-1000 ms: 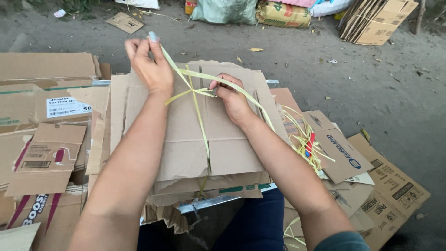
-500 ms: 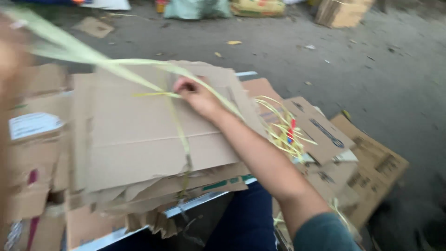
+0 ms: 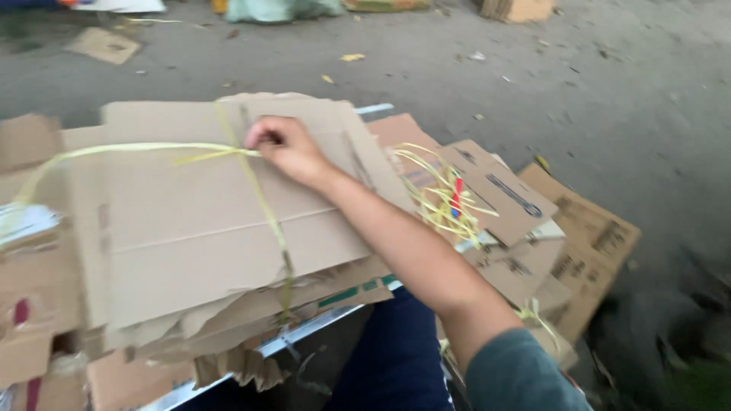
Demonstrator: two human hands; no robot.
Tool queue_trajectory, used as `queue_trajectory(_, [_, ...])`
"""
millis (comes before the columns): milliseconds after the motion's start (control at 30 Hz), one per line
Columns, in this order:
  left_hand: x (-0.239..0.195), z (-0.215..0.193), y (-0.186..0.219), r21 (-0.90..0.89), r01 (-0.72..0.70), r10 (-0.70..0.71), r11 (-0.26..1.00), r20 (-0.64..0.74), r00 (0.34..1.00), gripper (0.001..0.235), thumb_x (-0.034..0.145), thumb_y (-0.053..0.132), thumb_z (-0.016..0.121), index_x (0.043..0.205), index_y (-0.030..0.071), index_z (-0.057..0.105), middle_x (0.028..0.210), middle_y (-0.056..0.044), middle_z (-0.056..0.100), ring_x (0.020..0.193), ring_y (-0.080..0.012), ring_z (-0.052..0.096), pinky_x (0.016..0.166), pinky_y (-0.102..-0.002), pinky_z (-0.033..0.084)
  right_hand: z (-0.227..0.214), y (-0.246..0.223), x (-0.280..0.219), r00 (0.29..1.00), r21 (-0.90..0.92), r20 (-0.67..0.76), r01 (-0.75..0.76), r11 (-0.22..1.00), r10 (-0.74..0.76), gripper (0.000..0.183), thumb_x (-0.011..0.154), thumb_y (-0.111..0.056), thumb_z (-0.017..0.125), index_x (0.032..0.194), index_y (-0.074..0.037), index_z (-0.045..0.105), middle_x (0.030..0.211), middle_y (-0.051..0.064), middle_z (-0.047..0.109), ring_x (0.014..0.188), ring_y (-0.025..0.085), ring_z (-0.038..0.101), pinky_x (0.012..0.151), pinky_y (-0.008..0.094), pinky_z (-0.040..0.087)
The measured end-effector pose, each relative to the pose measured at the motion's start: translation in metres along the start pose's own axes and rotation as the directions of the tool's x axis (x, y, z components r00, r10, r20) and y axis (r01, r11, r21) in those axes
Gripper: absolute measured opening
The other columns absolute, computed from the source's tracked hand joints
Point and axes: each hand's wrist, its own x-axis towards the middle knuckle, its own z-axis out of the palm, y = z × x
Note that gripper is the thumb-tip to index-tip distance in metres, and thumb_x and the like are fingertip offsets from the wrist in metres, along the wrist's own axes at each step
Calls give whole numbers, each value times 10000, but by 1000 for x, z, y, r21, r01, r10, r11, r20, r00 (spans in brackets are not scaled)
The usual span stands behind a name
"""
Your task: The person stacks flattened cardboard pieces on a metal frame and secures them by tying a yellow plastic strap around the bundle. They manipulate the strap to form a knot and tighten it to hold the cardboard together.
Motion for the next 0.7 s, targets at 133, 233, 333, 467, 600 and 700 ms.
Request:
queue_trajectory(133, [5, -67, 126, -139, 0, 12, 990, 80, 997, 340, 982, 85, 651, 1272, 149, 815, 1297, -114, 764, 1226, -393, 712, 1032, -538, 545, -5, 16, 4, 999, -15, 14, -43, 999, 43, 268, 817, 17, 625, 940, -149, 796, 773, -64, 578, 769, 67, 569, 745, 258, 500])
queue_trajectory(233, [-1, -83, 184, -421, -66, 118, 904, 97, 988, 442, 888, -21, 624, 1282, 114, 773, 1250, -184, 747, 1172, -484, 675, 1032, -610, 508, -9, 14, 3, 997, -23, 2, -75, 997, 76, 286, 827, 14, 612, 965, -149, 802, 784, -75, 585, 780, 51, 571, 757, 240, 499])
queue_trajectory(333, [4, -79, 198, -416, -63, 133, 907, 142, 981, 291, 890, 82, 687, 1141, 174, 803, 1219, -110, 753, 1174, -438, 679, 1072, -603, 482, -9, 6, 3, 994, 47, -43, -95, 994, 97, 275, 836, 11, 626, 1002, -128, 794, 811, -70, 600, 792, 40, 578, 759, 219, 498])
queue_trajectory(467, [5, -79, 204, -293, -29, 86, 956, 186, 979, 93, 934, 269, 768, 1010, 264, 822, 1086, -11, 762, 1143, -325, 698, 1110, -586, 455, -13, 10, 4, 980, 239, -162, -79, 968, 120, 244, 894, 11, 636, 1088, -66, 762, 850, -24, 624, 793, 60, 603, 769, 202, 507])
queue_trajectory(600, [8, -83, 203, -194, -1, 39, 981, 188, 981, 66, 962, 280, 738, 983, 257, 796, 1049, -4, 748, 1138, -305, 692, 1131, -604, 430, -12, 12, 5, 971, 344, -199, -59, 937, 134, 226, 932, 1, 669, 1141, -50, 739, 891, -12, 633, 813, 63, 618, 786, 181, 496])
queue_trajectory(700, [17, -75, 205, -113, -2, 25, 994, 200, 979, 113, 1001, 305, 684, 1008, 261, 787, 1148, -9, 717, 1191, -298, 674, 1130, -596, 441, -8, 7, 1, 971, 260, -210, -52, 964, 109, 215, 958, 14, 678, 1165, -22, 726, 899, 4, 639, 837, 66, 627, 790, 174, 498])
